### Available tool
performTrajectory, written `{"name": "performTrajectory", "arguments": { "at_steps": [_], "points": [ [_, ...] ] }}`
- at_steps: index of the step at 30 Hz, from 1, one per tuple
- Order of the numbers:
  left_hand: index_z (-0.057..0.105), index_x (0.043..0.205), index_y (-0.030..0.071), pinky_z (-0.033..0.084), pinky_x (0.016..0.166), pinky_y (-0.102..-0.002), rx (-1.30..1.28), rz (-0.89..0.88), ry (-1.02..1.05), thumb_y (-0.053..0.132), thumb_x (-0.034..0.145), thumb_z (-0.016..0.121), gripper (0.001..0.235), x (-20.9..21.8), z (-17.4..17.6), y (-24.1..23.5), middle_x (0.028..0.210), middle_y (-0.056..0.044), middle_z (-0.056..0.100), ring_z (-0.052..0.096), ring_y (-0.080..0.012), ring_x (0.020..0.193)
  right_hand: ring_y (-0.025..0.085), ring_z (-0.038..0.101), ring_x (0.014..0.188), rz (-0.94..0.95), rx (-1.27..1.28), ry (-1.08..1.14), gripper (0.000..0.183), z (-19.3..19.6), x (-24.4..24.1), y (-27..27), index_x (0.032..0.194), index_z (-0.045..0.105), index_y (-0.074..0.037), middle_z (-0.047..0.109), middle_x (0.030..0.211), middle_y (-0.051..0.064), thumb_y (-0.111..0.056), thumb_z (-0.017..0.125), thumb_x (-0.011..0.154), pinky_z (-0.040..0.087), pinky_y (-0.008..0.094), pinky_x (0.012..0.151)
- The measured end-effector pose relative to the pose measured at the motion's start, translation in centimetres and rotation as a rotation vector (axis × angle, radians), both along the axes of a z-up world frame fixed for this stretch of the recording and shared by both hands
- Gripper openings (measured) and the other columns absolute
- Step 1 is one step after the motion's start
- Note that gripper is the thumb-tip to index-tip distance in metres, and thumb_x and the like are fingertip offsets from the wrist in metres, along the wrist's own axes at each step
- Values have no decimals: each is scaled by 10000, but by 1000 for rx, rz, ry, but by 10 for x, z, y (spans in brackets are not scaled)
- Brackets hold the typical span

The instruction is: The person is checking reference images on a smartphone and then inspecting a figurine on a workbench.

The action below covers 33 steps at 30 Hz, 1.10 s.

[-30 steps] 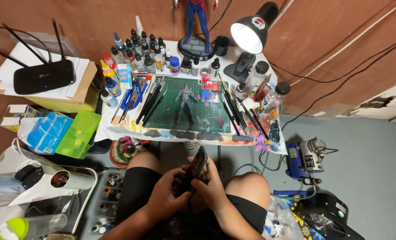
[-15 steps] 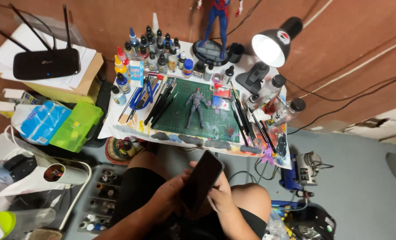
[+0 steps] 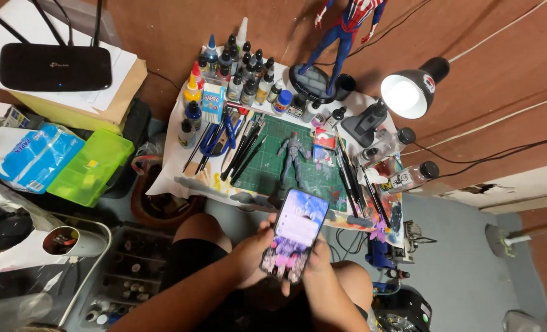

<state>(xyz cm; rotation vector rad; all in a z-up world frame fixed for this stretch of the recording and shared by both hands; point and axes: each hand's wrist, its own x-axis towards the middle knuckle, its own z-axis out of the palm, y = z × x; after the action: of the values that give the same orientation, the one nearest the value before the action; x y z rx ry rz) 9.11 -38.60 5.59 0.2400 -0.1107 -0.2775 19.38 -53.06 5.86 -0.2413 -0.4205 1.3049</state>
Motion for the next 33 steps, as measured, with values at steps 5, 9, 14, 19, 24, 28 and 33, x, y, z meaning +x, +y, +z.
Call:
{"name": "performTrajectory", "arguments": {
  "at_steps": [5,9,14,19,24,28,33],
  "points": [
    [687,1075,-47,654,489,-545,278,356,-185,363,1107,417,492,42,53,26,824,-272,722,748,-354,643,34,442,444,-722,21,-417,653,33,9,33,1475,429,-91,484,773,-17,-380,689,950,364,153,326],
    [724,891,-112,622,436,-501,384,532,-204,270,1101,380,555,94,35,44,632,-290,671,718,-357,557,165,641,1016,-949,-4,-819,721,5,91,22,1486,396,56,623,1329,190,-371,642,961,548,276,755],
    [651,1208,-111,649,778,-461,773,848,-289,177,1132,391,395,155,-12,77,1152,-322,673,671,-334,1054,355,649,1229,-1099,36,-932,487,22,119,43,1422,426,100,604,1354,305,-120,563,1010,559,463,1007],
    [592,1239,-81,627,488,-339,549,741,-393,475,1090,343,627,156,18,70,1196,-306,698,739,-392,1037,385,710,1125,-1274,-127,-983,280,10,129,49,1293,523,117,689,1165,289,29,493,1030,582,473,979],
    [579,1266,-43,623,469,-343,529,644,-387,582,1038,385,693,147,43,71,1214,-300,689,736,-396,1032,362,721,1071,-1284,-164,-964,265,1,131,49,1289,534,99,686,1144,291,18,490,1040,587,463,961],
    [634,1194,-61,578,354,-397,429,570,-331,563,1016,454,674,155,39,75,1047,-316,727,752,-403,733,326,696,1116,-1227,-142,-975,317,25,120,61,1343,507,80,670,1191,279,-22,521,1042,577,443,986],
    [688,1162,-7,680,618,-468,464,473,-174,598,988,517,653,147,55,78,1006,-235,763,779,-336,851,154,602,1039,-1011,-121,-1025,662,27,115,74,1511,390,37,596,1244,122,-24,705,933,638,338,784]
  ]
}}
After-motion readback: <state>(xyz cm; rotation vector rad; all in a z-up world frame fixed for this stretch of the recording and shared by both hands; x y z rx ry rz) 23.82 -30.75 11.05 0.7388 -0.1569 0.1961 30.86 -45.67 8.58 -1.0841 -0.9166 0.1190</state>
